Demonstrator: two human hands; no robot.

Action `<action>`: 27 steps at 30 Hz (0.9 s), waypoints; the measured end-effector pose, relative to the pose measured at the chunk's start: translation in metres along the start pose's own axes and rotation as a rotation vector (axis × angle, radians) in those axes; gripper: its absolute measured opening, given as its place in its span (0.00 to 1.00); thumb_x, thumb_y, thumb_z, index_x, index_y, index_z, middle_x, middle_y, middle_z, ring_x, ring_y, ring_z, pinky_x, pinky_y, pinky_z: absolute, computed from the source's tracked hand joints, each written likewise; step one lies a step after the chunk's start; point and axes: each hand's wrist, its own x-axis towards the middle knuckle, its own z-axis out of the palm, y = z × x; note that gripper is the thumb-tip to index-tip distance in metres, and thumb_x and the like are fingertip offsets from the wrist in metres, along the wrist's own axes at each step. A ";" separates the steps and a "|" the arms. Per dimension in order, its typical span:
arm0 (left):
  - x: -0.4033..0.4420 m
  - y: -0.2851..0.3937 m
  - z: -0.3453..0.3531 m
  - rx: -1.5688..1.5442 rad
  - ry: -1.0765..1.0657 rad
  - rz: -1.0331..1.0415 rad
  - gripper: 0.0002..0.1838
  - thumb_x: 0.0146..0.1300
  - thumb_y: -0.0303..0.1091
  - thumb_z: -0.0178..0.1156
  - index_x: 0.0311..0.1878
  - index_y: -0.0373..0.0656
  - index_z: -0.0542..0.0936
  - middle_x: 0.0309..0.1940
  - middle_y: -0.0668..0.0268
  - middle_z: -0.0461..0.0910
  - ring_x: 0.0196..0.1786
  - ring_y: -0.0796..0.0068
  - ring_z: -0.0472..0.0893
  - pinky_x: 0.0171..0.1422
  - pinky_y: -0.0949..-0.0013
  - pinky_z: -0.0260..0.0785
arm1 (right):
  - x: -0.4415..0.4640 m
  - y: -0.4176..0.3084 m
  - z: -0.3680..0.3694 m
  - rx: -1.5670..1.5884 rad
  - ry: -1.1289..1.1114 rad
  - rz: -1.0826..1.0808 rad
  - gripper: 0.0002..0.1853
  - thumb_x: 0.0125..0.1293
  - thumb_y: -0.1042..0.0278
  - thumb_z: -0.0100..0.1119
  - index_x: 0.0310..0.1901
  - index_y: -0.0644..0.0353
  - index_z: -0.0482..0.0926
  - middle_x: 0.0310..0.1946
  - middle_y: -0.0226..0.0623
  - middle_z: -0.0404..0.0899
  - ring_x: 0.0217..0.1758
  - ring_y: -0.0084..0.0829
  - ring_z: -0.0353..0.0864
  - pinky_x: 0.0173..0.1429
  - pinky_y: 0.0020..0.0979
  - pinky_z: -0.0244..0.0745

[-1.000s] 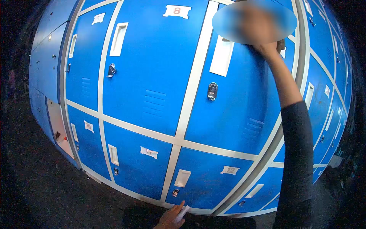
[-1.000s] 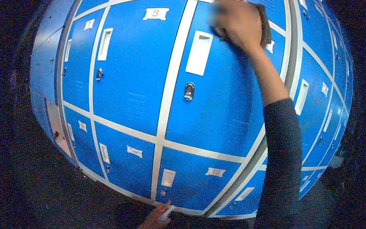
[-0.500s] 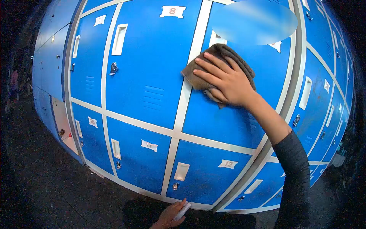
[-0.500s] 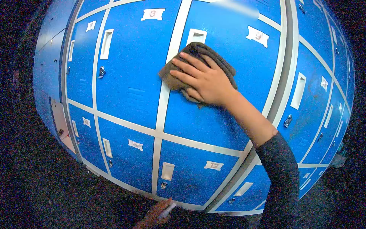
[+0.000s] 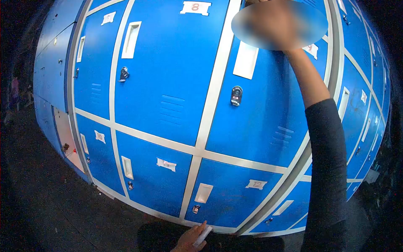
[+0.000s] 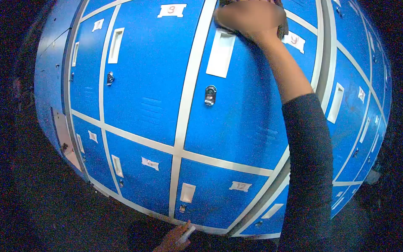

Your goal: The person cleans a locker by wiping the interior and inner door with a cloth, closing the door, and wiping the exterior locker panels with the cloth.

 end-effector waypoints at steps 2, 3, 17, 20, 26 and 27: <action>0.000 -0.003 0.002 0.001 0.029 0.027 0.34 0.58 0.36 0.58 0.69 0.42 0.63 0.69 0.49 0.60 0.67 0.48 0.65 0.70 0.53 0.57 | -0.014 0.000 -0.007 0.010 -0.009 -0.049 0.32 0.64 0.43 0.44 0.66 0.50 0.65 0.69 0.47 0.59 0.74 0.43 0.52 0.74 0.49 0.43; -0.001 -0.003 0.003 0.001 0.042 0.041 0.34 0.58 0.36 0.58 0.69 0.42 0.63 0.69 0.50 0.59 0.67 0.48 0.64 0.70 0.54 0.57 | -0.024 -0.004 -0.014 0.026 -0.049 -0.055 0.32 0.64 0.43 0.44 0.67 0.50 0.65 0.69 0.50 0.58 0.74 0.46 0.50 0.74 0.48 0.42; -0.008 0.006 -0.002 -0.006 0.000 -0.008 0.35 0.55 0.34 0.61 0.68 0.44 0.65 0.69 0.51 0.60 0.66 0.49 0.65 0.68 0.53 0.60 | -0.299 -0.038 -0.108 0.396 -0.625 -0.771 0.36 0.53 0.45 0.53 0.68 0.33 0.63 0.73 0.28 0.54 0.76 0.35 0.53 0.71 0.52 0.49; 0.000 0.010 -0.006 -0.055 0.074 0.045 0.34 0.54 0.32 0.62 0.67 0.44 0.66 0.67 0.51 0.63 0.65 0.49 0.67 0.67 0.54 0.61 | -0.268 -0.017 -0.102 0.379 -0.616 -0.730 0.36 0.54 0.44 0.51 0.68 0.33 0.62 0.73 0.29 0.54 0.76 0.36 0.52 0.71 0.52 0.48; 0.007 0.016 -0.012 -0.016 0.009 -0.013 0.34 0.53 0.31 0.62 0.66 0.43 0.67 0.65 0.51 0.66 0.64 0.48 0.67 0.67 0.54 0.61 | -0.140 0.059 -0.049 0.160 0.005 -0.232 0.30 0.56 0.50 0.54 0.64 0.39 0.69 0.69 0.35 0.60 0.72 0.45 0.57 0.69 0.54 0.53; 0.008 0.016 -0.013 -0.028 0.030 0.004 0.34 0.53 0.30 0.62 0.66 0.43 0.67 0.64 0.51 0.67 0.64 0.48 0.67 0.67 0.54 0.61 | -0.117 0.081 -0.037 0.072 0.098 -0.196 0.29 0.57 0.49 0.55 0.62 0.40 0.70 0.68 0.38 0.62 0.70 0.47 0.58 0.69 0.53 0.54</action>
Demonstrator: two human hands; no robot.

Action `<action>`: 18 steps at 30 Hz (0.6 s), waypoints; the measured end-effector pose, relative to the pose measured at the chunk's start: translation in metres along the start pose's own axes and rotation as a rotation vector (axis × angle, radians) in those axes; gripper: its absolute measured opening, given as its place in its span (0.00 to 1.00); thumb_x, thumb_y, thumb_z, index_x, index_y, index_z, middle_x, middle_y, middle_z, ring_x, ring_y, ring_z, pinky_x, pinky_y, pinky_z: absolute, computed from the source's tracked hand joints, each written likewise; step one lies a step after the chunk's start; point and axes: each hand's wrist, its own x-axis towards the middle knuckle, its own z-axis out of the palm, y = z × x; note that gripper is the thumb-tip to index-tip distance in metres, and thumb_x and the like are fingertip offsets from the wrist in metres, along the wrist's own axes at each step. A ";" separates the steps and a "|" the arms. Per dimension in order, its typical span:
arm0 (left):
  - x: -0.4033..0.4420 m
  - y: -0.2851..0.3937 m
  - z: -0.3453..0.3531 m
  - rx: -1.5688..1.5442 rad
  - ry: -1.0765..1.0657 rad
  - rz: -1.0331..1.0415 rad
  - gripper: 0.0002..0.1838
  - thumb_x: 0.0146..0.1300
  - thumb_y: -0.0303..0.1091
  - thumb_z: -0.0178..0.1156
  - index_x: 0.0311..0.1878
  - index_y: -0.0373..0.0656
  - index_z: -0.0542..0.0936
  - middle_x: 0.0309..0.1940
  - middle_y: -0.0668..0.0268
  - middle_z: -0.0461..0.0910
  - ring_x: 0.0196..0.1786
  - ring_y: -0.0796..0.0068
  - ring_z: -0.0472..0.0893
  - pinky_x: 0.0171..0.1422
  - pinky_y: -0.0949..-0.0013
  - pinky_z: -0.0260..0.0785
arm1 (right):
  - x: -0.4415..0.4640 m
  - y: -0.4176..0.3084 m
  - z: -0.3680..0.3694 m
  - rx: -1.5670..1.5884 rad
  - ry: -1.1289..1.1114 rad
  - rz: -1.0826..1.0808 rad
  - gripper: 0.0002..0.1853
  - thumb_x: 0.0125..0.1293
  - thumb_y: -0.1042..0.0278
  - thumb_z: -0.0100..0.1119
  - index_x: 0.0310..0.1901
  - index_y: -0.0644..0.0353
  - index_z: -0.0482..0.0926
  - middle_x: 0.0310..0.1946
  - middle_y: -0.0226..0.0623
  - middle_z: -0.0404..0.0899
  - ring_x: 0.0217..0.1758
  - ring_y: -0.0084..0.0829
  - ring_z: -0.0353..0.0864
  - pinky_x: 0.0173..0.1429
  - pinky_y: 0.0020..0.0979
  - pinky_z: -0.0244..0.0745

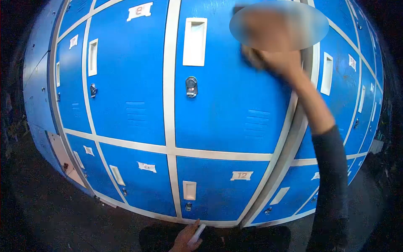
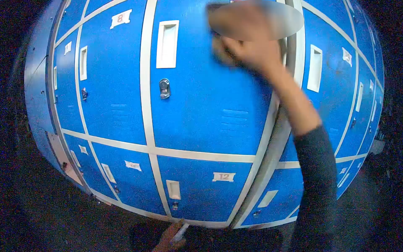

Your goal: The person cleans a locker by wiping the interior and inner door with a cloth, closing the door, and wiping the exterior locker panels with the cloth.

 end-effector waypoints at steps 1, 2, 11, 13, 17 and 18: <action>0.000 -0.002 0.000 -0.007 -0.005 -0.021 0.34 0.53 0.31 0.62 0.66 0.42 0.67 0.64 0.50 0.67 0.64 0.47 0.67 0.67 0.54 0.61 | 0.015 0.024 0.002 -0.058 -0.050 0.075 0.28 0.61 0.53 0.54 0.64 0.44 0.69 0.68 0.44 0.61 0.70 0.52 0.59 0.70 0.46 0.56; 0.000 -0.003 0.000 -0.019 -0.012 -0.044 0.34 0.53 0.31 0.62 0.66 0.42 0.67 0.64 0.50 0.66 0.65 0.47 0.67 0.67 0.54 0.61 | 0.038 0.037 0.002 -0.268 -0.077 0.385 0.31 0.64 0.44 0.46 0.66 0.51 0.66 0.69 0.53 0.57 0.73 0.51 0.51 0.74 0.47 0.44; 0.004 -0.008 0.006 0.007 -0.121 -0.052 0.36 0.55 0.36 0.61 0.68 0.42 0.64 0.65 0.49 0.65 0.66 0.45 0.65 0.67 0.51 0.61 | 0.014 0.009 -0.012 -0.119 -0.088 0.489 0.30 0.64 0.48 0.47 0.66 0.51 0.65 0.69 0.55 0.54 0.72 0.54 0.52 0.73 0.48 0.47; 0.004 -0.003 0.003 -0.032 -0.158 -0.094 0.39 0.54 0.36 0.63 0.69 0.42 0.61 0.64 0.48 0.66 0.64 0.45 0.67 0.66 0.51 0.62 | -0.016 0.006 -0.001 -0.162 0.059 0.331 0.29 0.63 0.48 0.53 0.66 0.44 0.67 0.67 0.53 0.59 0.69 0.55 0.58 0.70 0.46 0.55; 0.004 0.002 0.005 -0.103 -0.175 -0.191 0.44 0.51 0.36 0.65 0.71 0.41 0.56 0.61 0.46 0.68 0.60 0.45 0.71 0.65 0.52 0.64 | -0.075 -0.067 -0.047 -0.064 -0.134 0.405 0.34 0.58 0.48 0.56 0.67 0.43 0.64 0.70 0.55 0.53 0.72 0.56 0.52 0.69 0.52 0.54; 0.004 0.005 0.003 -0.092 -0.217 -0.223 0.44 0.51 0.37 0.65 0.71 0.41 0.56 0.61 0.46 0.68 0.61 0.45 0.71 0.65 0.51 0.64 | -0.092 -0.087 -0.061 -0.030 -0.213 0.425 0.34 0.58 0.49 0.57 0.68 0.42 0.64 0.71 0.55 0.51 0.73 0.56 0.50 0.69 0.54 0.53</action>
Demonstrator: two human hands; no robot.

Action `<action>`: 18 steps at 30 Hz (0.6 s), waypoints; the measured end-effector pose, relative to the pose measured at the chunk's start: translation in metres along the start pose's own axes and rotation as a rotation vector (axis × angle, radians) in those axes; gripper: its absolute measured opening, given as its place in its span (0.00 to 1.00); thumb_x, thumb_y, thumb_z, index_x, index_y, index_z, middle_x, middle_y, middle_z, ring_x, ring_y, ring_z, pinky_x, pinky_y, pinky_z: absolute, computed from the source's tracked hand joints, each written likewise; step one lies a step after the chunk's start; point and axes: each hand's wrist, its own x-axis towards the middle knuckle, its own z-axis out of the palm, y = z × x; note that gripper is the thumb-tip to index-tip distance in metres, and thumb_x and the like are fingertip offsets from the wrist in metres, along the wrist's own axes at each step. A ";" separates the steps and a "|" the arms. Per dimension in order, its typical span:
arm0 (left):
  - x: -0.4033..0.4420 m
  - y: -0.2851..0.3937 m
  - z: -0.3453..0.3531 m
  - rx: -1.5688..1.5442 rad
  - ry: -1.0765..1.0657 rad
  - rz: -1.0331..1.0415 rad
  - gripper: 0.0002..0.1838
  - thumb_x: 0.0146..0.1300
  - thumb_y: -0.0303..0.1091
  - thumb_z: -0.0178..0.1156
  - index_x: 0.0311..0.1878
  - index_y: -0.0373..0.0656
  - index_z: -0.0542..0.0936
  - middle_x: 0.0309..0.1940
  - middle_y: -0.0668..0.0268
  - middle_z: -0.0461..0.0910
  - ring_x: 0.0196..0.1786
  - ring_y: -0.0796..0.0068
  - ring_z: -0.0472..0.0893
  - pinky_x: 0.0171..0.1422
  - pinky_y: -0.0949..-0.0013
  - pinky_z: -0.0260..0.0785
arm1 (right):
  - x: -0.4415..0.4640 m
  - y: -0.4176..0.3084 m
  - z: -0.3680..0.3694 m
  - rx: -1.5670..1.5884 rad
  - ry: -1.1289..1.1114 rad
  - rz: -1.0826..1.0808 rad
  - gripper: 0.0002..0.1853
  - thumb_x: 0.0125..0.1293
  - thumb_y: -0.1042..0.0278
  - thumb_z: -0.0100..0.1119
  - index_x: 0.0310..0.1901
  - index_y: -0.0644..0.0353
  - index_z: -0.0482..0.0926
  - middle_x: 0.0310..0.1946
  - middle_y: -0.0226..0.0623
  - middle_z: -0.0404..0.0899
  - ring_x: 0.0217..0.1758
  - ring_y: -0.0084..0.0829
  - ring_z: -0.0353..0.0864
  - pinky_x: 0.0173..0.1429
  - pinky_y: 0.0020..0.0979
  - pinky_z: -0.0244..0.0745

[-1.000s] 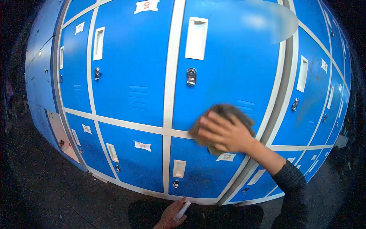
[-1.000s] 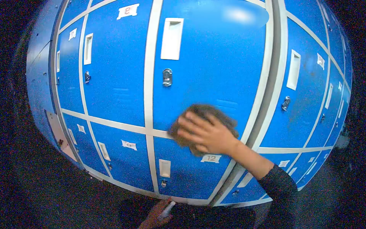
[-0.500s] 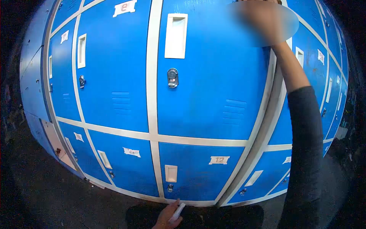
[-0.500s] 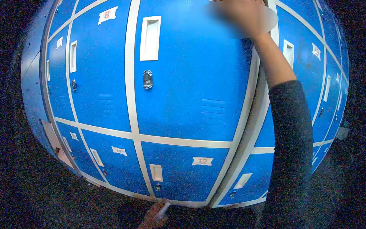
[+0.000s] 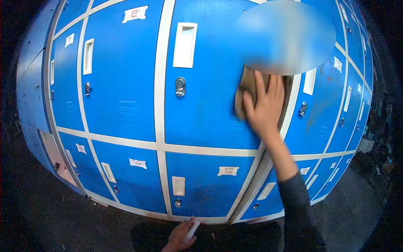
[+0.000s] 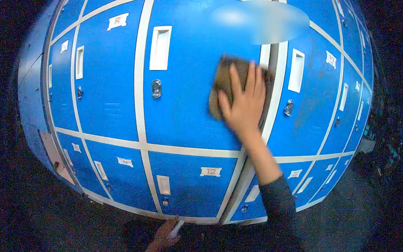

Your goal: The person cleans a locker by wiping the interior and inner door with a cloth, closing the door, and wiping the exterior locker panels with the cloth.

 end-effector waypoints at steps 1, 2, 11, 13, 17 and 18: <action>-0.003 -0.001 0.003 0.015 0.016 0.011 0.44 0.51 0.37 0.65 0.71 0.41 0.56 0.61 0.46 0.68 0.60 0.45 0.71 0.64 0.51 0.64 | -0.030 -0.009 -0.007 0.042 -0.086 0.002 0.35 0.57 0.50 0.58 0.68 0.42 0.64 0.71 0.54 0.50 0.74 0.55 0.49 0.69 0.55 0.52; -0.004 -0.005 0.007 0.032 0.033 0.024 0.45 0.51 0.38 0.65 0.71 0.42 0.56 0.61 0.46 0.69 0.60 0.44 0.72 0.64 0.51 0.65 | -0.060 -0.016 -0.013 0.082 -0.170 0.004 0.35 0.56 0.50 0.58 0.68 0.41 0.64 0.72 0.54 0.49 0.74 0.55 0.48 0.69 0.56 0.51; -0.004 0.006 -0.007 -0.079 -0.029 -0.044 0.44 0.51 0.35 0.65 0.71 0.43 0.57 0.58 0.47 0.71 0.59 0.45 0.72 0.64 0.53 0.64 | -0.134 -0.027 -0.030 0.169 -0.336 -0.059 0.34 0.54 0.54 0.60 0.66 0.40 0.68 0.72 0.49 0.49 0.75 0.52 0.46 0.70 0.56 0.48; -0.004 -0.001 -0.002 -0.019 0.014 0.036 0.40 0.53 0.35 0.63 0.70 0.43 0.59 0.61 0.48 0.68 0.62 0.45 0.69 0.65 0.52 0.63 | -0.095 -0.018 -0.019 0.168 -0.211 -0.055 0.33 0.55 0.55 0.59 0.66 0.39 0.67 0.72 0.48 0.49 0.75 0.51 0.46 0.71 0.56 0.47; -0.005 -0.014 0.009 0.133 0.082 0.207 0.36 0.55 0.36 0.61 0.68 0.43 0.64 0.66 0.50 0.63 0.67 0.46 0.64 0.68 0.51 0.59 | 0.019 0.013 0.005 0.072 0.063 -0.026 0.32 0.57 0.55 0.57 0.66 0.39 0.66 0.71 0.48 0.51 0.73 0.51 0.51 0.72 0.53 0.49; -0.004 -0.014 0.010 0.152 0.069 0.201 0.36 0.55 0.36 0.61 0.68 0.43 0.64 0.66 0.50 0.63 0.67 0.46 0.64 0.69 0.51 0.58 | 0.047 0.023 0.013 0.052 0.126 -0.042 0.32 0.58 0.54 0.57 0.66 0.39 0.66 0.70 0.48 0.52 0.72 0.52 0.52 0.72 0.52 0.50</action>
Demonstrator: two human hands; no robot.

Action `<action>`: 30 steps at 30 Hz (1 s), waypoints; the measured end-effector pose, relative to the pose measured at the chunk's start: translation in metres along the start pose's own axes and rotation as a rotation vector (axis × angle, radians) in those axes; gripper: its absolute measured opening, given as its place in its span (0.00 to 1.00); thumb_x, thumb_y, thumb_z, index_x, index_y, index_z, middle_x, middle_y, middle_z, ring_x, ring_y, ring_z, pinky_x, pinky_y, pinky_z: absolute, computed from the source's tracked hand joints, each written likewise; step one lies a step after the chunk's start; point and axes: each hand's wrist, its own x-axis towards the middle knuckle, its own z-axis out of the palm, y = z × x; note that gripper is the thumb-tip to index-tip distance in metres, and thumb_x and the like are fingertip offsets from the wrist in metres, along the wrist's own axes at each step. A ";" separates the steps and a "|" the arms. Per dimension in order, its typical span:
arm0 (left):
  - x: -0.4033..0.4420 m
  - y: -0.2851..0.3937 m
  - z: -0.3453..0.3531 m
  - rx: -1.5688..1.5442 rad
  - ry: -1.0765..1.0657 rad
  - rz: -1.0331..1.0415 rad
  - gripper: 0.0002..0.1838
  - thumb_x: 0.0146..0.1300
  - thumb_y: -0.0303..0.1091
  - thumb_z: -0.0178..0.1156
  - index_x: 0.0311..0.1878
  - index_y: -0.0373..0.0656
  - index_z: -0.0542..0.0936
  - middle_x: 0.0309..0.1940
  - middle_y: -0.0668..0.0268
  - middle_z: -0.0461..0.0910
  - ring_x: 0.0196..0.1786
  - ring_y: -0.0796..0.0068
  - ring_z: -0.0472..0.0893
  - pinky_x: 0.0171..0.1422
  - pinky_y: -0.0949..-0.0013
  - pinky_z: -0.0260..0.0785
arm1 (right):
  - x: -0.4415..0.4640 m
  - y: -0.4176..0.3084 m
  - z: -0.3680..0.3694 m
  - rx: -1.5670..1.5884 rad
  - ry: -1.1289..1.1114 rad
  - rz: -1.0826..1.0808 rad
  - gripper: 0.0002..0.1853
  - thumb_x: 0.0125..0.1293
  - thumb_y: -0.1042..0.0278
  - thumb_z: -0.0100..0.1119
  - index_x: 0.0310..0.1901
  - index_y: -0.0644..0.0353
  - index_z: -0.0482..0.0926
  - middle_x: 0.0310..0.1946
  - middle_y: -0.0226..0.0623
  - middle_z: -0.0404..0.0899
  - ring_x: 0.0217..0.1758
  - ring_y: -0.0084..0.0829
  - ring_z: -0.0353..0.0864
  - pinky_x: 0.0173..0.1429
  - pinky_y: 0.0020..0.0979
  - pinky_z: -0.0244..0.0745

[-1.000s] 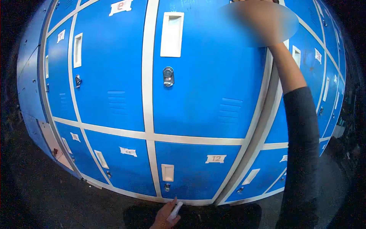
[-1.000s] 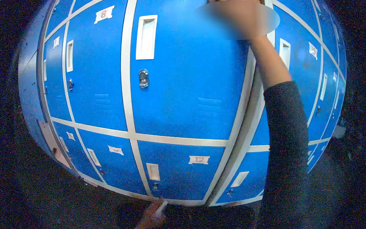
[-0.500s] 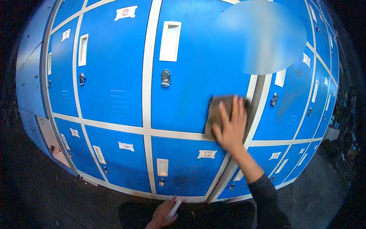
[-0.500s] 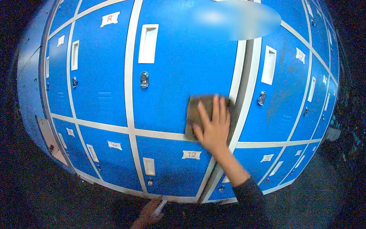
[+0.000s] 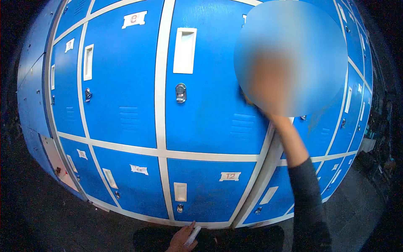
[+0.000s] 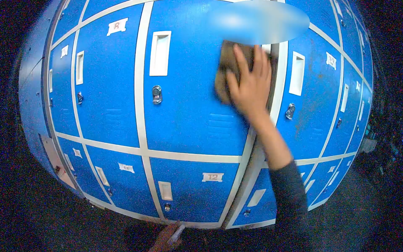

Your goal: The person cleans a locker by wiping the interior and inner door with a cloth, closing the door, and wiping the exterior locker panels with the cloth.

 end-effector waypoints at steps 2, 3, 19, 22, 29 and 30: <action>0.003 -0.002 0.000 -0.014 -0.006 -0.021 0.35 0.55 0.36 0.61 0.68 0.44 0.64 0.67 0.51 0.63 0.67 0.46 0.64 0.69 0.51 0.58 | 0.046 0.026 0.021 -0.061 0.085 -0.070 0.30 0.60 0.52 0.56 0.66 0.40 0.67 0.70 0.48 0.53 0.70 0.52 0.55 0.71 0.50 0.52; 0.003 -0.001 0.001 -0.024 -0.010 -0.033 0.35 0.55 0.36 0.61 0.68 0.44 0.64 0.67 0.51 0.63 0.67 0.46 0.64 0.69 0.51 0.58 | 0.067 0.037 0.031 -0.054 0.111 -0.083 0.30 0.60 0.51 0.56 0.66 0.41 0.67 0.69 0.47 0.53 0.70 0.52 0.55 0.71 0.49 0.52; -0.004 0.004 -0.003 -0.117 0.082 -0.037 0.38 0.56 0.35 0.61 0.71 0.44 0.59 0.65 0.50 0.65 0.65 0.46 0.67 0.65 0.51 0.63 | -0.072 -0.054 -0.025 0.334 -0.621 -0.633 0.36 0.51 0.59 0.57 0.67 0.45 0.65 0.71 0.41 0.55 0.75 0.45 0.52 0.73 0.48 0.52; -0.004 -0.001 -0.005 -0.276 0.095 -0.101 0.40 0.51 0.30 0.62 0.69 0.42 0.60 0.59 0.48 0.70 0.60 0.47 0.72 0.65 0.53 0.64 | -0.125 -0.064 -0.024 0.563 -0.847 -1.133 0.34 0.55 0.60 0.52 0.68 0.44 0.63 0.71 0.38 0.55 0.74 0.39 0.54 0.73 0.44 0.58; -0.013 -0.016 0.004 -0.195 0.275 0.035 0.36 0.56 0.35 0.61 0.69 0.42 0.62 0.64 0.50 0.66 0.66 0.47 0.66 0.67 0.53 0.62 | -0.021 -0.061 -0.003 0.449 -0.695 -0.958 0.37 0.50 0.57 0.57 0.66 0.42 0.64 0.71 0.35 0.57 0.73 0.39 0.58 0.67 0.49 0.64; -0.014 -0.020 0.007 -0.087 0.340 0.129 0.35 0.59 0.38 0.61 0.69 0.42 0.62 0.66 0.50 0.64 0.67 0.47 0.64 0.66 0.51 0.62 | -0.001 -0.058 0.002 0.392 -0.613 -0.882 0.36 0.51 0.57 0.55 0.66 0.40 0.65 0.70 0.35 0.58 0.73 0.39 0.58 0.68 0.49 0.62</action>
